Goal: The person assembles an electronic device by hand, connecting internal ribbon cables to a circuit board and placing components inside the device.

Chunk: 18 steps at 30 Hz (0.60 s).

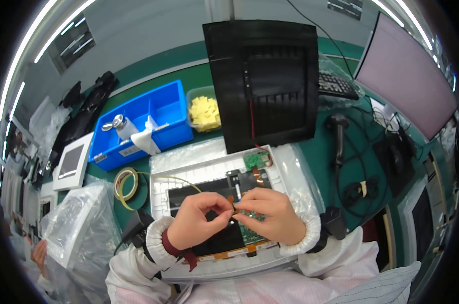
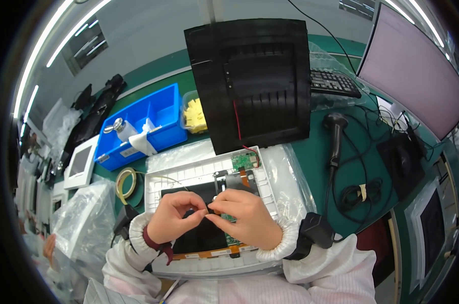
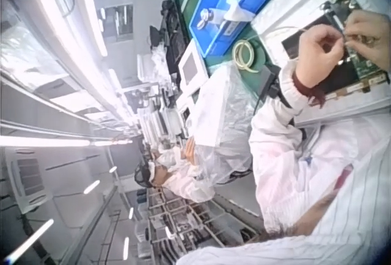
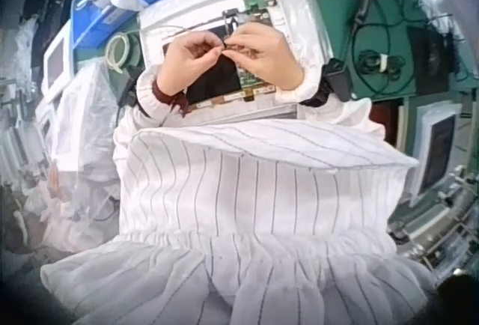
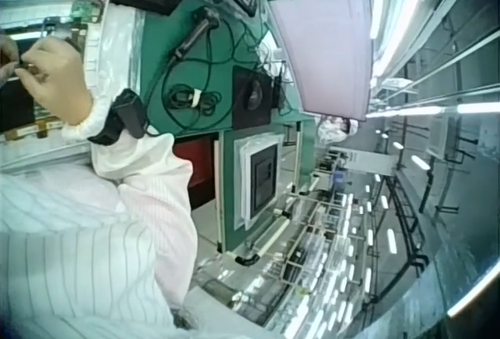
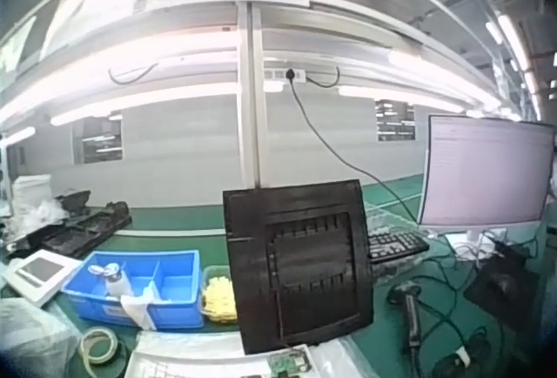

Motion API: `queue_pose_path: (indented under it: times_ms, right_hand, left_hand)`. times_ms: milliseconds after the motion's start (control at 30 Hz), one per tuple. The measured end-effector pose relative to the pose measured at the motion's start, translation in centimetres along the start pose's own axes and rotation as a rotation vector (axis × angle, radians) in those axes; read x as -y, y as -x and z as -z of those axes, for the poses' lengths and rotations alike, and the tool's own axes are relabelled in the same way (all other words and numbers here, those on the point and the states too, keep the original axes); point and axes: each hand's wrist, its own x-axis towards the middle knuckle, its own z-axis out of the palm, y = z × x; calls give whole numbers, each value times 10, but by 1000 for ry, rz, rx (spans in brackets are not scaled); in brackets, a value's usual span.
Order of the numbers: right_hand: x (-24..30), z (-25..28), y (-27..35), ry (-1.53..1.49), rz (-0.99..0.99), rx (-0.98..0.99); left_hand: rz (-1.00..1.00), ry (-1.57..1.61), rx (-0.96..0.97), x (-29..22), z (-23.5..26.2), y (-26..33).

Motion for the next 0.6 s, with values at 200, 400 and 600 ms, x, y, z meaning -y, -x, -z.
queue_pose_path:
  times_ms: [200,400,600]
  right_hand:
    - [-4,-11,-10,-77,-5,56]
    - [0,0,0,25,-126,17]
    - [-4,-6,-4,-86,-209,25]
  left_hand:
    - [-52,-75,-21,10,8,7]
    - [-163,-75,10,13,-8,-2]
    - [-161,-75,-42,19,1,2]
